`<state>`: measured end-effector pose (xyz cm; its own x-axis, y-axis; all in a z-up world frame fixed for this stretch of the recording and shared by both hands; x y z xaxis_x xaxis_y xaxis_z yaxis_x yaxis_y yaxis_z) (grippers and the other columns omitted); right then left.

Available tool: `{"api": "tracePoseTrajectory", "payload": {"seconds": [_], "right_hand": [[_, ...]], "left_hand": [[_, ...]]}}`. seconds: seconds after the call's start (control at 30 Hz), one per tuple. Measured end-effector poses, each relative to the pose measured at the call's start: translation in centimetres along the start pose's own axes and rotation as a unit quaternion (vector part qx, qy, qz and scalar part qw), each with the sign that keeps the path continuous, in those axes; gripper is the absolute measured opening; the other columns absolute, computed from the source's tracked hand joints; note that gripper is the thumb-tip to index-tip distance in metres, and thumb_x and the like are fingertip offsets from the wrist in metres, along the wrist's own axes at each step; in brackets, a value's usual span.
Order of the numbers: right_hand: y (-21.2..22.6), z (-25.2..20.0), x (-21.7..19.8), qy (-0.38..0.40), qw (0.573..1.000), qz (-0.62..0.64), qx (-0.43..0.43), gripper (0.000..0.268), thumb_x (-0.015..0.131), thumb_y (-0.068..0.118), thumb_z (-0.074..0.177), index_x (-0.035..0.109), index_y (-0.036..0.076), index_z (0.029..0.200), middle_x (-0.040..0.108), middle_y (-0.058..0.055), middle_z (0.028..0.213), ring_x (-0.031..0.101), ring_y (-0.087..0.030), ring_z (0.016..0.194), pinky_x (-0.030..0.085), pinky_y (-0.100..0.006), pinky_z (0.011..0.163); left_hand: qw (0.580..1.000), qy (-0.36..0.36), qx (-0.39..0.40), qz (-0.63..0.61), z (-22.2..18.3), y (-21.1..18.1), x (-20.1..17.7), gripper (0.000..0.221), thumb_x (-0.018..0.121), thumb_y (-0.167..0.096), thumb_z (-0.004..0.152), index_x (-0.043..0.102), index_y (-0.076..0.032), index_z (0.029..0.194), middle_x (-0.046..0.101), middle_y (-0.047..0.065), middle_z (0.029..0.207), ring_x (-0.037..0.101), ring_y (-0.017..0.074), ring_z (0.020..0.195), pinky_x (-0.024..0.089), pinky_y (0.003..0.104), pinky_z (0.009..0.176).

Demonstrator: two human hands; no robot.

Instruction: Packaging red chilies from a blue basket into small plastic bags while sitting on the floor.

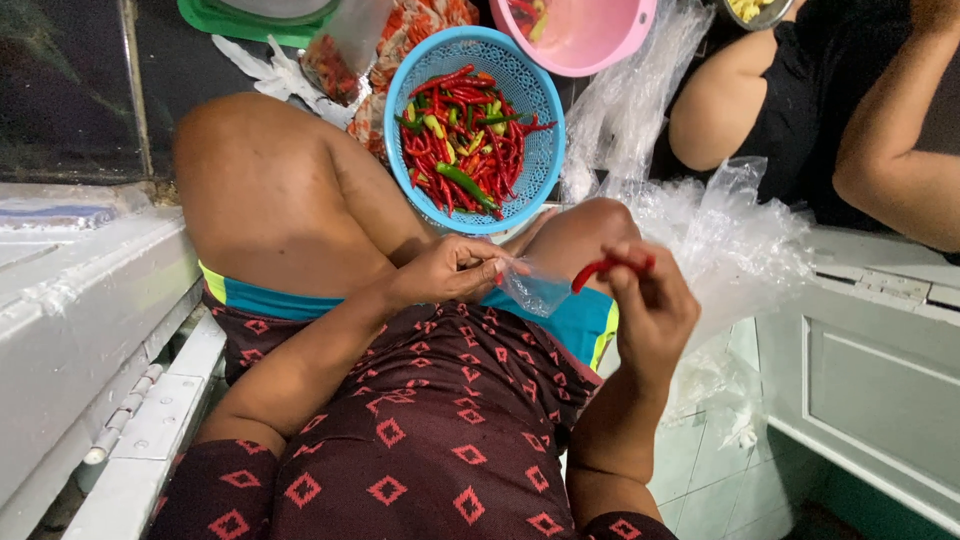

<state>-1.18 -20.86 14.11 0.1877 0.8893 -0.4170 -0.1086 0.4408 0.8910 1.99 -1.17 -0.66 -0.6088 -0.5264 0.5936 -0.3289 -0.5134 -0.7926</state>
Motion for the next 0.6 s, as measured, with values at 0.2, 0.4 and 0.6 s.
{"api": "tracePoseTrajectory", "payload": {"seconds": [0.2,0.4,0.6], "right_hand": [[3.3,-1.3,3.2,0.105,0.99,-0.095,-0.025,0.029,0.08,-0.004,0.086,0.075,-0.001,0.114,0.071,-0.017,0.114,0.069,-0.032,0.111,0.059,-0.036,0.088],[2.3,-0.9,1.2,0.07,0.993,-0.091,-0.016,0.025,0.063,-0.011,0.097,0.068,-0.007,0.122,0.062,-0.026,0.124,0.062,-0.034,0.116,0.052,-0.037,0.089],[2.8,7.1,7.8,0.143,0.919,-0.312,0.196,0.024,0.059,0.034,0.107,0.071,0.022,0.124,0.076,-0.011,0.119,0.071,-0.037,0.112,0.05,-0.055,0.093]], "left_hand": [[1.0,-0.004,0.007,0.015,-0.2,-0.5,-0.5,0.029,0.049,-0.012,0.107,0.071,-0.001,0.123,0.053,0.003,0.042,0.033,0.0016,0.037,0.026,0.017,0.041],[1.0,-0.018,0.01,0.018,0.3,-0.6,-0.6,0.028,0.05,-0.012,0.107,0.071,-0.002,0.122,0.055,0.004,0.044,0.033,0.0018,0.037,0.027,0.017,0.041],[0.999,-0.017,0.017,0.023,0.5,-0.9,-0.4,0.028,0.051,-0.013,0.107,0.072,-0.002,0.122,0.056,0.004,0.046,0.034,0.002,0.038,0.027,0.018,0.042]]}}
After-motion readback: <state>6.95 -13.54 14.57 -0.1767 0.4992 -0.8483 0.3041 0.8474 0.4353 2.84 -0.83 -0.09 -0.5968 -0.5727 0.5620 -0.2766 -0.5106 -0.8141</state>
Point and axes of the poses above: each hand's wrist, its own z-axis towards the middle knuckle, its own x-axis out of the palm, y = z × x, the point moved 3 cm from there along z, towards the middle knuckle
